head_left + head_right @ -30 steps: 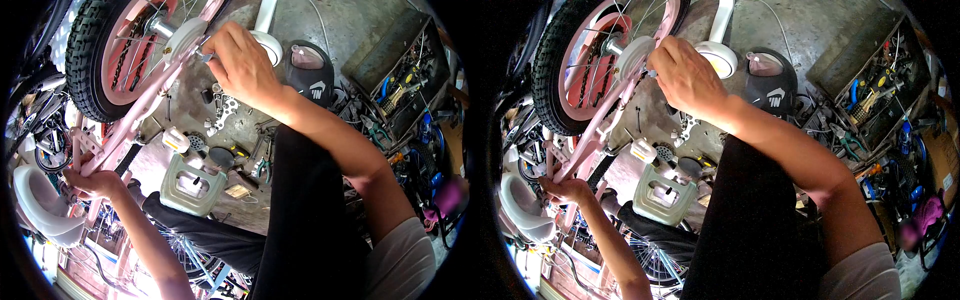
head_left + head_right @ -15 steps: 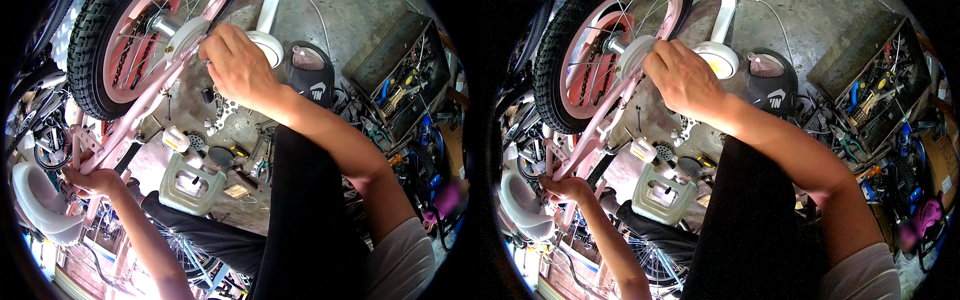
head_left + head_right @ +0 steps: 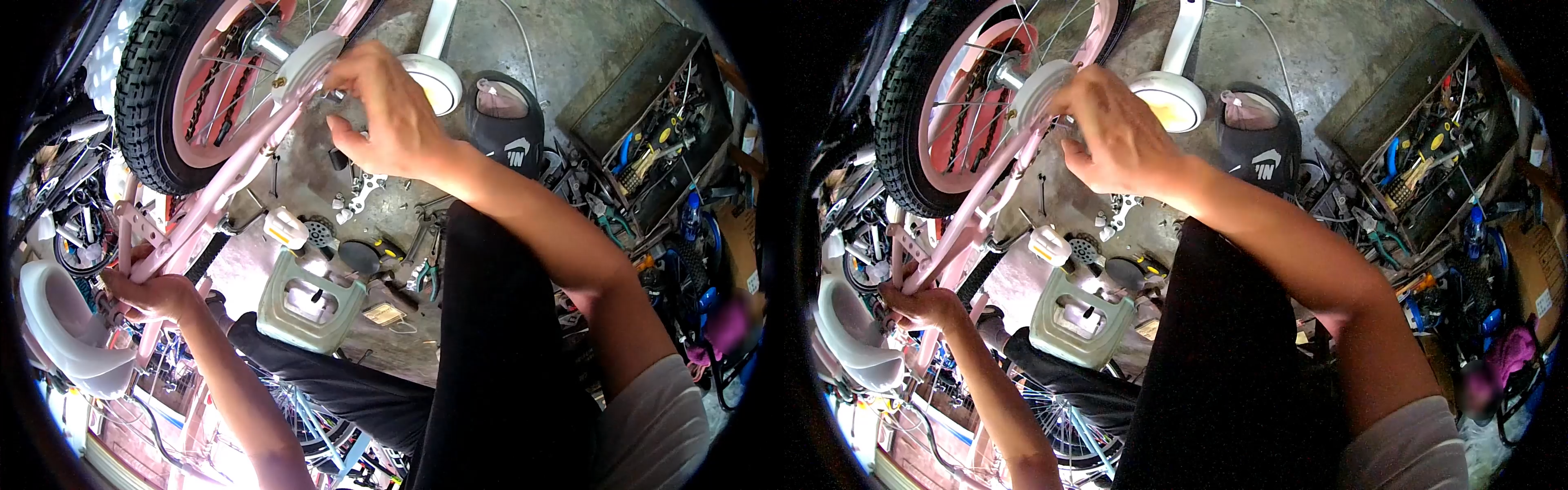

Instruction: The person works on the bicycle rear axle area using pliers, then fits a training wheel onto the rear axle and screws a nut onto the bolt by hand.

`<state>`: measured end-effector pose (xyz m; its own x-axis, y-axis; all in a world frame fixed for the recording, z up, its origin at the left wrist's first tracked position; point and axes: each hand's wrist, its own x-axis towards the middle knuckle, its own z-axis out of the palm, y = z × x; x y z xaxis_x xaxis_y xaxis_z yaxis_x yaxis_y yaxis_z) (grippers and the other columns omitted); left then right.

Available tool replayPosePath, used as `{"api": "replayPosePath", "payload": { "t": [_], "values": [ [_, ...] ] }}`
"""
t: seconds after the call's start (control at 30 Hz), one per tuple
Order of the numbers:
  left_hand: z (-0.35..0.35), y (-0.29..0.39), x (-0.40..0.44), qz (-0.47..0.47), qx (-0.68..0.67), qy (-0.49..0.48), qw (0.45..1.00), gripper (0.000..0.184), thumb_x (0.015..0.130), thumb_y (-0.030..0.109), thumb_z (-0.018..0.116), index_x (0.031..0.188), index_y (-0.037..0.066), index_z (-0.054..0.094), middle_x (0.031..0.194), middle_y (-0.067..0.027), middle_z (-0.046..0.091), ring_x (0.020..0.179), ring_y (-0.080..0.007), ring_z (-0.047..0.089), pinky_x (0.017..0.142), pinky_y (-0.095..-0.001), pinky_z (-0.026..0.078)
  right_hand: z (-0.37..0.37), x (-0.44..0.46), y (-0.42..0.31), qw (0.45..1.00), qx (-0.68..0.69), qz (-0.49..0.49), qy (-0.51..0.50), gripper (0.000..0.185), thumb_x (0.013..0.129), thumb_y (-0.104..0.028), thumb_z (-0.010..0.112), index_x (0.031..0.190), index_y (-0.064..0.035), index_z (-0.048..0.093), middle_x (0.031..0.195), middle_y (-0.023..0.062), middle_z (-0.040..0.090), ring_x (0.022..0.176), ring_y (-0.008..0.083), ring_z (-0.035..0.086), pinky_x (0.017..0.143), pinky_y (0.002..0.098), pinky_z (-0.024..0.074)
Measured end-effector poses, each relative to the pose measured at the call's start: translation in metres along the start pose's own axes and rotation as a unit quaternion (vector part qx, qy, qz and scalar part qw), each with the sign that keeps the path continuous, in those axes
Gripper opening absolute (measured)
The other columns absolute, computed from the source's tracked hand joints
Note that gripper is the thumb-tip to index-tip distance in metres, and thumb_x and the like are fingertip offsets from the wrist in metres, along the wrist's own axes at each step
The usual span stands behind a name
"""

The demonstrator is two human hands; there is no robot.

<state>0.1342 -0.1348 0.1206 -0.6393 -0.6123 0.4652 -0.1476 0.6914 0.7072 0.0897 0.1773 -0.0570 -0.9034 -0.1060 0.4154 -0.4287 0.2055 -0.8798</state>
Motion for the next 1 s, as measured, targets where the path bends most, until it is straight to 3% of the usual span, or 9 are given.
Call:
{"api": "replayPosePath", "payload": {
  "t": [0.1,0.17,0.3,0.37,0.5,0.57,0.67,0.9,1.0],
  "values": [
    [0.0,0.003,-0.001,0.022,0.054,-0.003,0.998,0.05,0.102,0.038,0.042,0.069,0.003,0.055,0.069,-0.0111,0.065,0.053,-0.0167,0.061,0.041,-0.0272,0.049,-0.015,-0.005,-0.003,0.998,0.018,0.062,0.002,0.035,0.076,-0.009,0.074,0.101,-0.0041,0.05,0.092,0.0134,0.052,0.084,0.028,0.06,0.067,0.0371,0.0498],
    [0.002,0.006,-0.002,-0.009,0.001,-0.008,1.0,0.043,0.098,0.036,0.051,0.072,0.001,0.055,0.067,-0.011,0.061,0.057,-0.0184,0.06,0.054,-0.03,0.054,-0.017,-0.007,-0.003,0.994,0.013,0.106,0.02,0.03,0.079,-0.021,0.078,0.089,-0.0049,0.056,0.075,0.0084,0.057,0.065,0.0242,0.06,0.059,0.0382,0.0482],
    [0.009,0.011,-0.007,0.005,0.027,0.0,1.0,0.042,0.097,0.036,0.051,0.074,0.001,0.055,0.068,-0.0111,0.062,0.058,-0.0187,0.061,0.055,-0.0309,0.054,-0.021,-0.004,-0.011,0.966,0.044,0.244,-0.078,0.032,0.087,-0.031,0.071,0.077,-0.0031,0.06,0.065,0.0108,0.059,0.061,0.0241,0.06,0.059,0.0388,0.0472],
    [0.011,0.01,-0.005,0.02,-0.002,0.036,0.999,0.045,0.095,0.038,0.054,0.068,0.002,0.055,0.066,-0.0119,0.063,0.051,-0.0174,0.058,0.04,-0.0267,0.045,-0.019,0.003,-0.01,0.902,0.139,0.383,-0.14,0.045,0.095,-0.038,0.061,0.069,-0.0012,0.061,0.059,0.0144,0.058,0.061,0.027,0.062,0.059,0.0404,0.0461],
    [0.008,0.006,-0.004,0.023,-0.032,0.011,0.999,0.045,0.094,0.037,0.056,0.065,0.003,0.055,0.065,-0.0113,0.061,0.049,-0.0174,0.056,0.039,-0.0265,0.042,-0.011,0.001,-0.008,0.905,0.185,0.36,-0.13,0.044,0.099,-0.039,0.056,0.081,0.0001,0.062,0.064,0.0163,0.06,0.064,0.033,0.063,0.061,0.0436,0.0465],
    [0.011,0.008,-0.005,0.01,-0.008,0.014,1.0,0.048,0.095,0.04,0.055,0.064,0.003,0.055,0.063,-0.0106,0.06,0.049,-0.0172,0.055,0.039,-0.0267,0.041,-0.01,0.001,-0.01,0.936,0.17,0.285,-0.117,0.04,0.101,-0.038,0.053,0.092,0.0,0.06,0.073,0.0198,0.063,0.069,0.0391,0.063,0.065,0.0476,0.047],
    [0.008,0.006,-0.003,0.006,-0.003,0.003,1.0,0.05,0.095,0.042,0.053,0.063,0.003,0.054,0.063,-0.0103,0.06,0.05,-0.0167,0.056,0.04,-0.0263,0.042,-0.006,-0.002,-0.005,0.925,0.171,0.314,-0.128,0.037,0.103,-0.035,0.05,0.098,0.0009,0.055,0.082,0.024,0.064,0.076,0.0428,0.063,0.068,0.0501,0.0473],
    [0.009,0.008,-0.004,-0.003,0.009,-0.002,1.0,0.051,0.095,0.043,0.051,0.061,0.004,0.052,0.062,-0.0101,0.059,0.049,-0.0168,0.055,0.039,-0.0262,0.042,-0.005,0.004,-0.02,0.928,0.142,0.322,-0.126,0.036,0.103,-0.03,0.047,0.098,0.0046,0.055,0.084,0.0274,0.063,0.083,0.0473,0.063,0.073,0.0525,0.0481],
    [0.012,0.009,-0.003,0.007,-0.01,0.009,1.0,0.051,0.095,0.042,0.051,0.061,0.005,0.051,0.062,-0.011,0.059,0.048,-0.0173,0.055,0.038,-0.0267,0.042,-0.002,0.007,-0.025,0.954,0.096,0.265,-0.106,0.036,0.103,-0.028,0.045,0.102,0.0062,0.057,0.09,0.0298,0.062,0.086,0.0484,0.062,0.076,0.0538,0.0478]
  ]
}}
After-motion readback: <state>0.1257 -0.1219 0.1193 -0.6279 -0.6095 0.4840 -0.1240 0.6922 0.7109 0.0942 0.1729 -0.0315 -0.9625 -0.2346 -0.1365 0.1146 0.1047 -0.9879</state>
